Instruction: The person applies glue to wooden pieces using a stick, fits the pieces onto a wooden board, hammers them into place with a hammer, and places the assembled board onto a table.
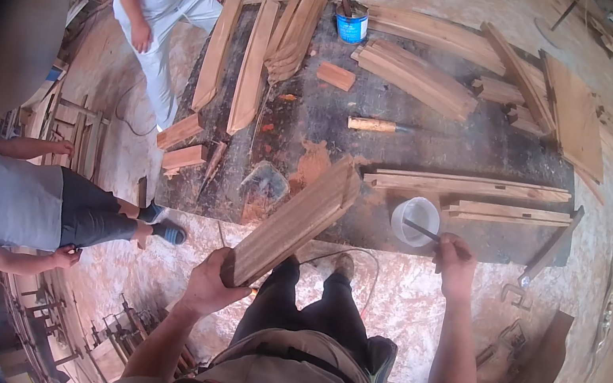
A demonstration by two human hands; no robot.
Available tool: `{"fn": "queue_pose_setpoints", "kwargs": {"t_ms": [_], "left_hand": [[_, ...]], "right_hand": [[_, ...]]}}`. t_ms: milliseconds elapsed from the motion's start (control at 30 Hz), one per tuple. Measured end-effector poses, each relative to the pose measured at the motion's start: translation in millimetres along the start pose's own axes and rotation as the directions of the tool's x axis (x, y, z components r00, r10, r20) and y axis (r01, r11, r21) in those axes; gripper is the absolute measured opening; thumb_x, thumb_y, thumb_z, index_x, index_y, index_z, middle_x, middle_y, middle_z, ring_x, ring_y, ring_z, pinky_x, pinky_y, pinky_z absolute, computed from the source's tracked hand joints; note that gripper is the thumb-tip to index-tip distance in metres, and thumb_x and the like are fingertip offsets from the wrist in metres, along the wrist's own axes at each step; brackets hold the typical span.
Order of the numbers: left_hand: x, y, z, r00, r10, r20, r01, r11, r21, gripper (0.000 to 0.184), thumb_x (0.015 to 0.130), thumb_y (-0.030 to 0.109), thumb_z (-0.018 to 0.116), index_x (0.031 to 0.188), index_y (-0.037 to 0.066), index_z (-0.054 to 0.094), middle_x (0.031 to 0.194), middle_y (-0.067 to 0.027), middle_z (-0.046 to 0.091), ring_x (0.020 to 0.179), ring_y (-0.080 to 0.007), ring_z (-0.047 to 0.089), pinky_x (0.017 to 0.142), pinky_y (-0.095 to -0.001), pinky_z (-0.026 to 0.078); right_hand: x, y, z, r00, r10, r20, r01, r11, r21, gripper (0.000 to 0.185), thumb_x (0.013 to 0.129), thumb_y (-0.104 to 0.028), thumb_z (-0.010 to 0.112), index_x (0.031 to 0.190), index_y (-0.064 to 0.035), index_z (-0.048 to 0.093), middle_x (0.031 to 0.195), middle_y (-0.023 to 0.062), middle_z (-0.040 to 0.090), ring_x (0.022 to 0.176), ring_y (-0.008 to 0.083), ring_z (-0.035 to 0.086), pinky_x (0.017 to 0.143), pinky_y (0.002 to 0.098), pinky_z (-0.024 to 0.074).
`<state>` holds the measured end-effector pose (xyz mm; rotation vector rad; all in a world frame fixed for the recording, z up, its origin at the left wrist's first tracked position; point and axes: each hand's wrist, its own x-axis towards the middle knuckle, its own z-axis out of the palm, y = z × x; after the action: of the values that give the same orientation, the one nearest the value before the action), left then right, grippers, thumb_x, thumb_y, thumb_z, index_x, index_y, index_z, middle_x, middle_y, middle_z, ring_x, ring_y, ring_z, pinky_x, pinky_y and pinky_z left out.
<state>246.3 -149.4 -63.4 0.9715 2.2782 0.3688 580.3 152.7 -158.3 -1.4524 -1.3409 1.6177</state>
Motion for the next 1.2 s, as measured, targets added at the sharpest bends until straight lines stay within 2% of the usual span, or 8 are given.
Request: {"fn": "queue_pose_setpoints", "kwargs": {"t_ms": [100, 233, 367, 400, 500, 767, 900, 1200], "left_hand": [[3, -1, 2, 0.998, 0.052, -0.025, -0.051, 0.998, 0.034, 0.084, 0.061, 0.031, 0.085, 0.129, -0.002, 0.047, 0.118, -0.0216, 0.061, 0.110, -0.0350, 0.061, 0.095, -0.0396, 0.049], [7, 1, 4, 0.994, 0.105, -0.016, -0.104, 0.993, 0.063, 0.083, 0.062, 0.033, 0.085, 0.128, -0.001, 0.047, 0.117, -0.0211, 0.061, 0.108, -0.0350, 0.062, 0.093, -0.0406, 0.050], [11, 4, 8, 0.991, 0.135, -0.021, -0.131, 0.984, 0.122, 0.082, 0.061, 0.034, 0.085, 0.126, 0.000, 0.049, 0.116, -0.0204, 0.061, 0.107, -0.0349, 0.062, 0.093, -0.0412, 0.050], [12, 7, 8, 0.990, 0.138, -0.022, -0.134, 0.982, 0.131, 0.081, 0.061, 0.034, 0.085, 0.125, 0.000, 0.049, 0.115, -0.0200, 0.062, 0.107, -0.0349, 0.062, 0.093, -0.0415, 0.050], [15, 10, 8, 0.979, 0.199, -0.032, -0.194, 0.974, 0.117, 0.080, 0.061, 0.034, 0.085, 0.124, 0.001, 0.050, 0.114, -0.0191, 0.062, 0.107, -0.0349, 0.062, 0.092, -0.0424, 0.050], [19, 30, 8, 0.968, 0.250, -0.028, -0.247, 0.965, 0.085, 0.079, 0.061, 0.033, 0.084, 0.124, 0.001, 0.049, 0.112, -0.0188, 0.062, 0.106, -0.0351, 0.062, 0.091, -0.0434, 0.050], [20, 32, 10, 0.956, 0.292, -0.041, -0.287, 0.953, 0.092, 0.078, 0.061, 0.032, 0.084, 0.124, 0.001, 0.050, 0.112, -0.0190, 0.062, 0.105, -0.0351, 0.062, 0.090, -0.0435, 0.050], [14, 33, 14, 0.940, 0.341, -0.024, -0.334, 0.930, 0.154, 0.078, 0.060, 0.032, 0.084, 0.123, 0.001, 0.050, 0.110, -0.0199, 0.061, 0.102, -0.0357, 0.062, 0.088, -0.0446, 0.051]], "right_hand": [[-1, 6, -6, 1.000, 0.009, -0.023, -0.002, 0.966, 0.259, 0.020, 0.094, -0.021, 0.063, 0.095, -0.0017, 0.065, 0.066, 0.0027, 0.059, 0.050, 0.0079, 0.051, 0.042, 0.0231, 0.0393], [-8, 2, -16, 0.991, 0.100, -0.088, -0.061, 0.929, 0.366, 0.021, 0.094, -0.022, 0.061, 0.099, -0.0012, 0.061, 0.070, 0.0059, 0.060, 0.049, 0.0117, 0.051, 0.041, 0.0239, 0.0383], [-19, -21, -25, 0.987, 0.120, -0.110, -0.069, 0.920, 0.385, 0.023, 0.094, -0.025, 0.062, 0.101, -0.0026, 0.059, 0.072, 0.0041, 0.059, 0.053, 0.0123, 0.052, 0.044, 0.0248, 0.0382], [-20, -26, -29, 0.989, 0.094, -0.115, -0.037, 0.905, 0.423, 0.021, 0.094, -0.026, 0.062, 0.095, -0.0047, 0.059, 0.070, 0.0049, 0.060, 0.050, 0.0122, 0.053, 0.042, 0.0254, 0.0411], [-32, -63, -34, 0.994, 0.019, -0.109, 0.033, 0.891, 0.454, 0.021, 0.093, -0.026, 0.063, 0.095, -0.0051, 0.059, 0.069, 0.0054, 0.060, 0.051, 0.0129, 0.053, 0.042, 0.0254, 0.0410], [-53, -133, -24, 0.987, -0.156, -0.029, 0.154, 0.903, 0.401, 0.022, 0.093, -0.023, 0.064, 0.095, -0.0017, 0.060, 0.072, 0.0085, 0.062, 0.055, 0.0144, 0.055, 0.045, 0.0260, 0.0423], [-50, -136, -20, 0.988, -0.156, 0.010, 0.143, 0.929, 0.342, 0.029, 0.092, -0.027, 0.065, 0.100, 0.0001, 0.059, 0.071, 0.0076, 0.059, 0.055, 0.0145, 0.053, 0.045, 0.0259, 0.0391], [-35, -135, -21, 0.988, -0.145, 0.049, 0.133, 0.973, 0.189, 0.024, 0.093, -0.025, 0.063, 0.096, -0.0008, 0.061, 0.072, 0.0062, 0.060, 0.057, 0.0133, 0.054, 0.048, 0.0246, 0.0408]]}}
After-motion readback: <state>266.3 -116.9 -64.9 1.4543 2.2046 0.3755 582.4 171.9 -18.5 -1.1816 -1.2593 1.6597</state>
